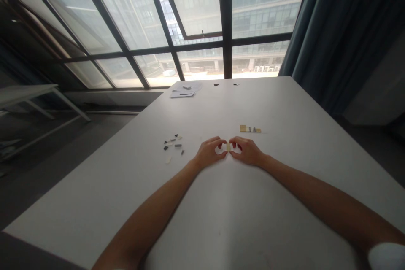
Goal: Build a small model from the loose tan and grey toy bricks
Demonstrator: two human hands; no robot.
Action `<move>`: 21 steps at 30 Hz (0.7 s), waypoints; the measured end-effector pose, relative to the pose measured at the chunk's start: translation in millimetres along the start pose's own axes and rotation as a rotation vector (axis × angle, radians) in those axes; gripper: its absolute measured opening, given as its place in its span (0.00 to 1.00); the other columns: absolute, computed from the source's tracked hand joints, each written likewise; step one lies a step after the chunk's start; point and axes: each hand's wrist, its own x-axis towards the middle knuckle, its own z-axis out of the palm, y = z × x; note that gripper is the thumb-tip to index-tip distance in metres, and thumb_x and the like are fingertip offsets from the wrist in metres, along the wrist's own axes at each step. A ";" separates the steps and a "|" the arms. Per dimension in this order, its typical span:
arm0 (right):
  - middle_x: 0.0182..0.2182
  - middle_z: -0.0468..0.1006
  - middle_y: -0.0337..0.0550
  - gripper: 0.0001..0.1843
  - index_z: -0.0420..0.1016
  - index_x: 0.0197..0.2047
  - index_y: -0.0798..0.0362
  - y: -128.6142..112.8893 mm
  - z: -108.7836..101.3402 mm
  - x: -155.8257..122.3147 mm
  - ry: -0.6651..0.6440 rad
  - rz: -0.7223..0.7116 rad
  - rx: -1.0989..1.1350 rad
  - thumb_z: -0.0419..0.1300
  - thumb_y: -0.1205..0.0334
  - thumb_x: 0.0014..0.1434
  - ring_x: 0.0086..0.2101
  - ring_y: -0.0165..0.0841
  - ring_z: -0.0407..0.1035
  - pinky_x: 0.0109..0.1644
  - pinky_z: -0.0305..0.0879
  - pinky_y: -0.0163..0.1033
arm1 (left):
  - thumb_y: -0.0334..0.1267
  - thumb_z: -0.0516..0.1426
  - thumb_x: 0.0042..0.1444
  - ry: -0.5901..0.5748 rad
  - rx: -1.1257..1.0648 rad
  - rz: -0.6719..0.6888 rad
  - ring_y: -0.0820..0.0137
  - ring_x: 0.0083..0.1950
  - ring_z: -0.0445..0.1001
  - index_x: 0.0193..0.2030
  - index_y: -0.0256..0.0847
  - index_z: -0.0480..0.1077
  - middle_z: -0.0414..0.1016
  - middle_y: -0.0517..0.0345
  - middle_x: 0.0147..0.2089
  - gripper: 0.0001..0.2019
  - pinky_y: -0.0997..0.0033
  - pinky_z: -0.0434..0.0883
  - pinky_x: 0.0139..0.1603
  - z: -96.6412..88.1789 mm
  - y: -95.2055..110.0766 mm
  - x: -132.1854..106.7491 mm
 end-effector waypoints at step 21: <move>0.35 0.76 0.38 0.12 0.73 0.44 0.51 -4.3 0.4 -0.8 -0.033 -0.014 -0.085 0.64 0.64 0.55 0.34 0.30 0.69 0.40 0.59 0.33 | 0.38 0.63 0.54 -0.023 0.012 0.019 0.73 0.34 0.70 0.47 0.43 0.75 0.70 0.61 0.33 0.12 0.74 0.66 0.36 0.3 0.3 1.1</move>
